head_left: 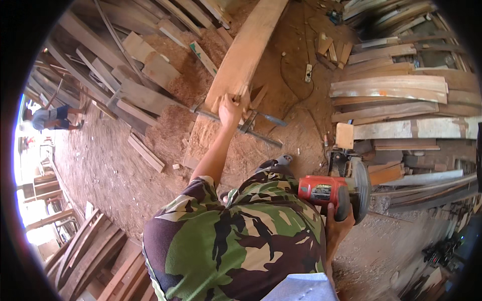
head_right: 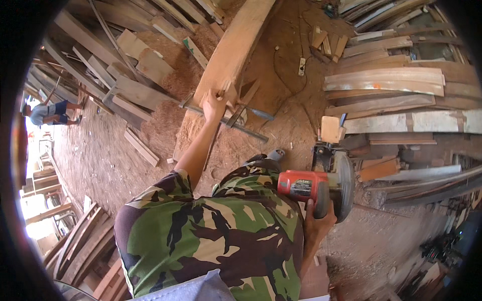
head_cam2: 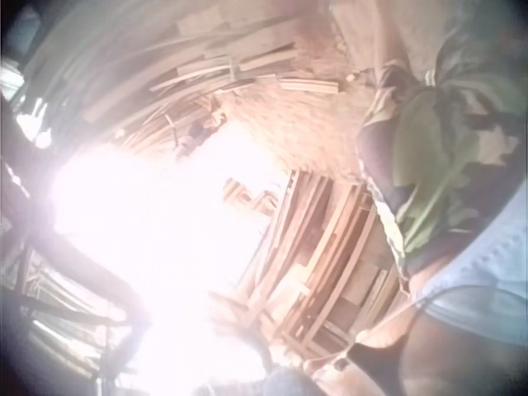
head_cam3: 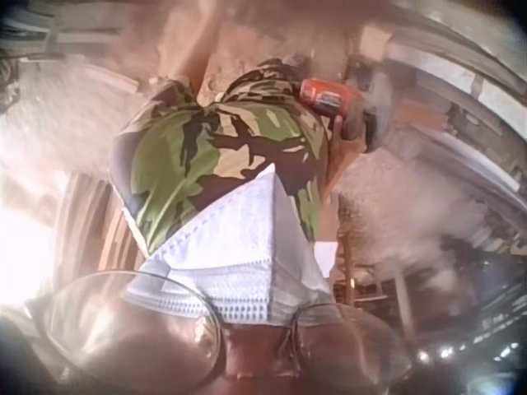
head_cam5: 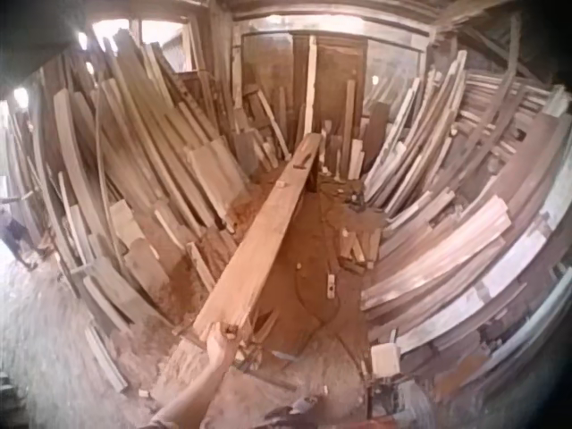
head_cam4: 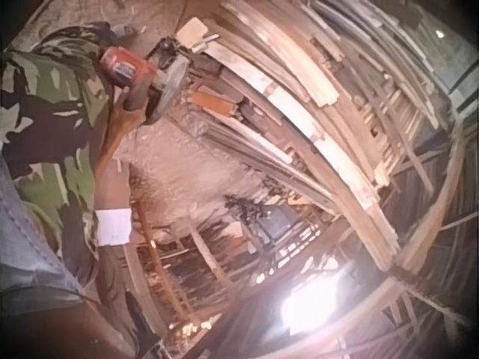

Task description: The person saws a piece of wood using a circular saw, then adjusts and tightens a clamp on a large wooden beam, and later makes another cut with the circular saw.

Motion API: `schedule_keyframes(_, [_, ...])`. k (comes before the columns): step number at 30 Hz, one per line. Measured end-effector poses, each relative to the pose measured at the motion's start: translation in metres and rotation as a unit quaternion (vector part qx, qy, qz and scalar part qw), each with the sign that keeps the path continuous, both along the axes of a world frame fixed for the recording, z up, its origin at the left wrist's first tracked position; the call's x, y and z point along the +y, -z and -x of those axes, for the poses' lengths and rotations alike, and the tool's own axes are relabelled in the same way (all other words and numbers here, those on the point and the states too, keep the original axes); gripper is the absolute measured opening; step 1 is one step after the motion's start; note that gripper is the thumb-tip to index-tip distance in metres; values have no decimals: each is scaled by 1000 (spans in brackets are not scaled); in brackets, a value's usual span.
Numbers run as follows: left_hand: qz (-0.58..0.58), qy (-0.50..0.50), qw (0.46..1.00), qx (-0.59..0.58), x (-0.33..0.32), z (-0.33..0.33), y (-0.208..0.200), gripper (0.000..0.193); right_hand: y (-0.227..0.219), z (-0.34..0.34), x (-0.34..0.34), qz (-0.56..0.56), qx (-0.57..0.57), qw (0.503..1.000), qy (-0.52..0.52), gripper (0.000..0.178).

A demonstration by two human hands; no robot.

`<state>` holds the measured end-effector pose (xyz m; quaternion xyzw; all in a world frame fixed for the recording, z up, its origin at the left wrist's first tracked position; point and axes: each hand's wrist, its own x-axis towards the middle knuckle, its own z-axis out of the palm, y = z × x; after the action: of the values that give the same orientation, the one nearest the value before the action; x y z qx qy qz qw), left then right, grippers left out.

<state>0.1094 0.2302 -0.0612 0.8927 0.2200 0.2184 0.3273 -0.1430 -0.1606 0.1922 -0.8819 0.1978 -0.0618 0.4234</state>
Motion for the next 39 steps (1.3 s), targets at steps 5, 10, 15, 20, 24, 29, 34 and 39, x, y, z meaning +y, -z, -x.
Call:
schedule_keyframes(5, [-103,-21,994,19,-20,-4,-27,30,-3,-90,-42,-123,-39,992,-4,24])
schedule_keyframes(10, [-87,-34,996,2,-24,-11,-29,28,6,-185,-82,-84,0,988,-128,47])
schedule_keyframes(15, [6,-76,996,39,-36,-8,-35,27,39,-276,-109,-103,-11,956,-273,45])
schedule_keyframes(20, [31,-144,988,55,-49,-6,-32,32,26,-374,-109,-138,103,936,-307,38])
schedule_keyframes(24, [33,-207,974,87,-71,-19,-45,34,26,-457,-111,-161,126,912,-356,35])
schedule_keyframes(29, [-3,-279,954,106,-85,-20,-37,38,23,-540,-95,-106,80,872,-470,34])
schedule_keyframes(34, [-1,-331,937,111,-100,-36,-40,39,35,-606,-72,-112,99,844,-515,33])
schedule_keyframes(39, [-7,-350,929,117,-101,-40,-39,39,43,-659,-18,-73,117,824,-549,33])
